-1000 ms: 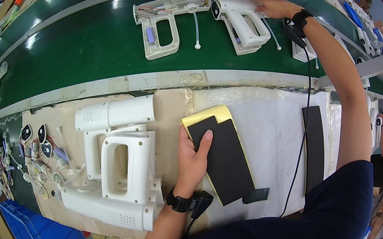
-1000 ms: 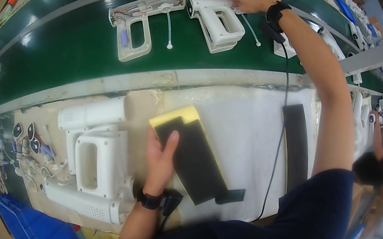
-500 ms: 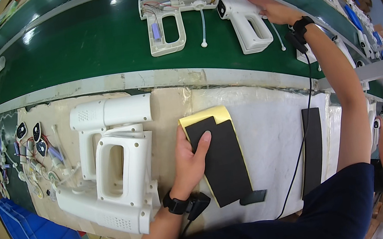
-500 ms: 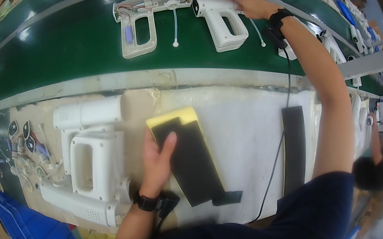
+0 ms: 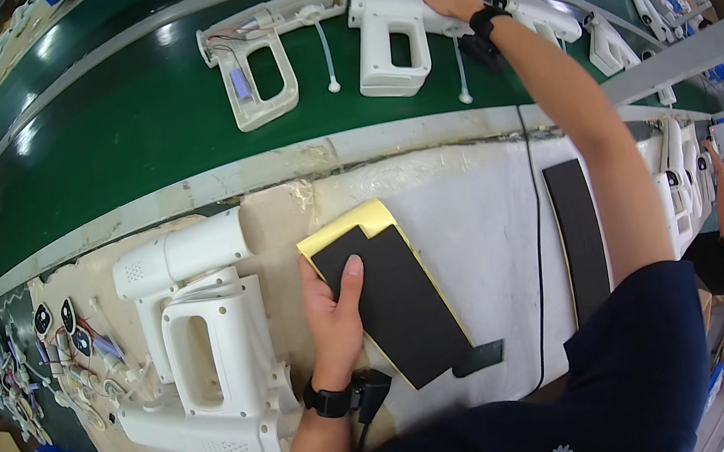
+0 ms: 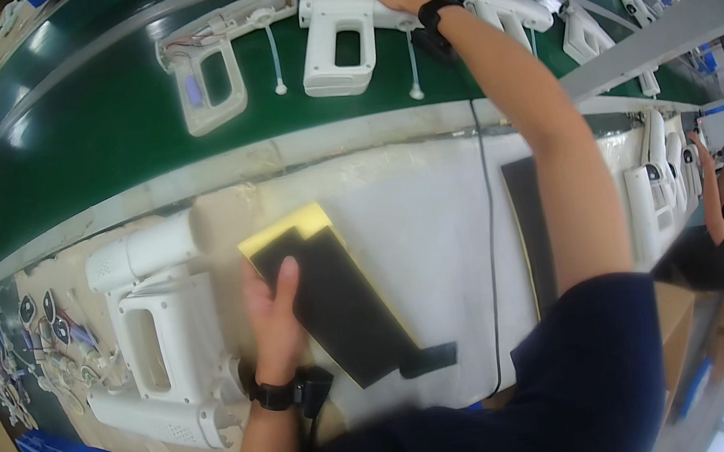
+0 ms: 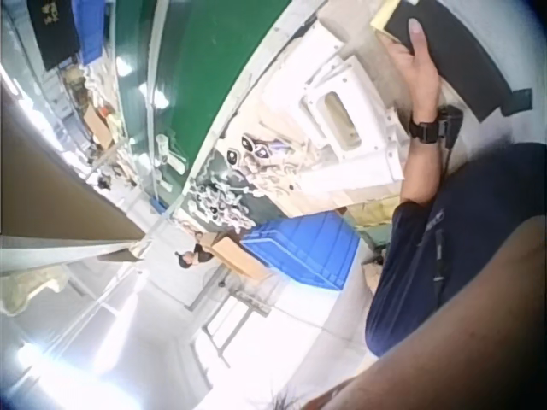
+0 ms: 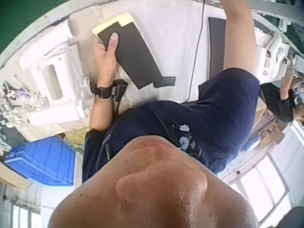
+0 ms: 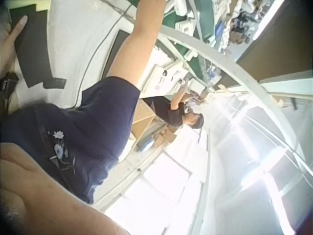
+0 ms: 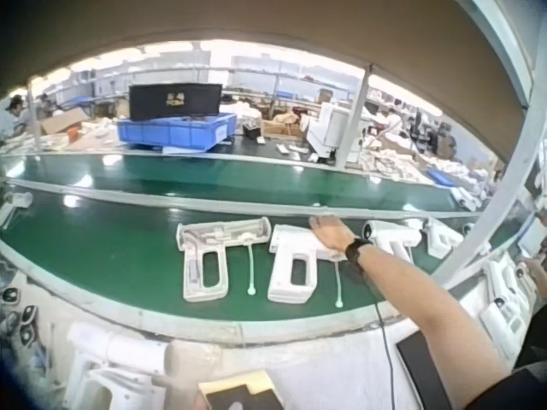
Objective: Assembling white plastic handheld devices on a production line.
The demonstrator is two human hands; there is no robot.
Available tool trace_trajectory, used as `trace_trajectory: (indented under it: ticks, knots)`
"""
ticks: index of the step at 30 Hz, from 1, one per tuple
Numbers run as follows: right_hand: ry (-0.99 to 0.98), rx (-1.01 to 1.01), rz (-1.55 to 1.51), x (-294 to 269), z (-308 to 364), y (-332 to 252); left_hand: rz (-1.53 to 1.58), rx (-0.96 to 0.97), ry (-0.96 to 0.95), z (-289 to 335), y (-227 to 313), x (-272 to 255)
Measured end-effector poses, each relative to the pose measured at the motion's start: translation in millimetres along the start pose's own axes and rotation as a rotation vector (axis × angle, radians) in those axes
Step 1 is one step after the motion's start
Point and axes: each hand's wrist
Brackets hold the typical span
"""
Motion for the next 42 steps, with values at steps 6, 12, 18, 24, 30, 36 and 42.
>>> trace_trajectory:
  ticks: [6,12,18,24,30,36,42]
  knots:
    - [0.026,-0.062,-0.002,20.5,7.0,-3.2,0.034,-0.019,0.025,-0.4,-0.7,-4.2]
    - [0.042,-0.14,0.391,31.0,5.5,32.0,0.052,-0.014,0.007,4.0,4.3,-2.8]
    - [0.144,0.177,0.195,23.5,35.9,49.0,0.047,-0.028,-0.129,0.0,6.3,5.2]
    - [0.188,0.503,0.153,-22.7,52.9,-26.7,-0.065,0.075,-0.155,-2.3,3.3,-5.2]
    - [0.363,-0.406,-0.248,-64.4,51.1,-163.9,-0.026,0.048,-0.12,6.5,9.6,-8.9]
    - [0.069,-0.041,-0.192,-41.7,11.3,-242.1,-0.028,0.081,-0.157,-2.6,-0.3,-4.3]
    - [0.204,0.012,-0.298,-23.3,-31.9,-289.4,-0.021,0.11,-0.137,4.0,3.0,0.4]
Point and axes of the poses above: each hand's wrist, its own z-axis away from the middle knuckle, its own x-axis out of the palm, y = z × x, and after that the axes turned 14 degrees about -x, right-handed
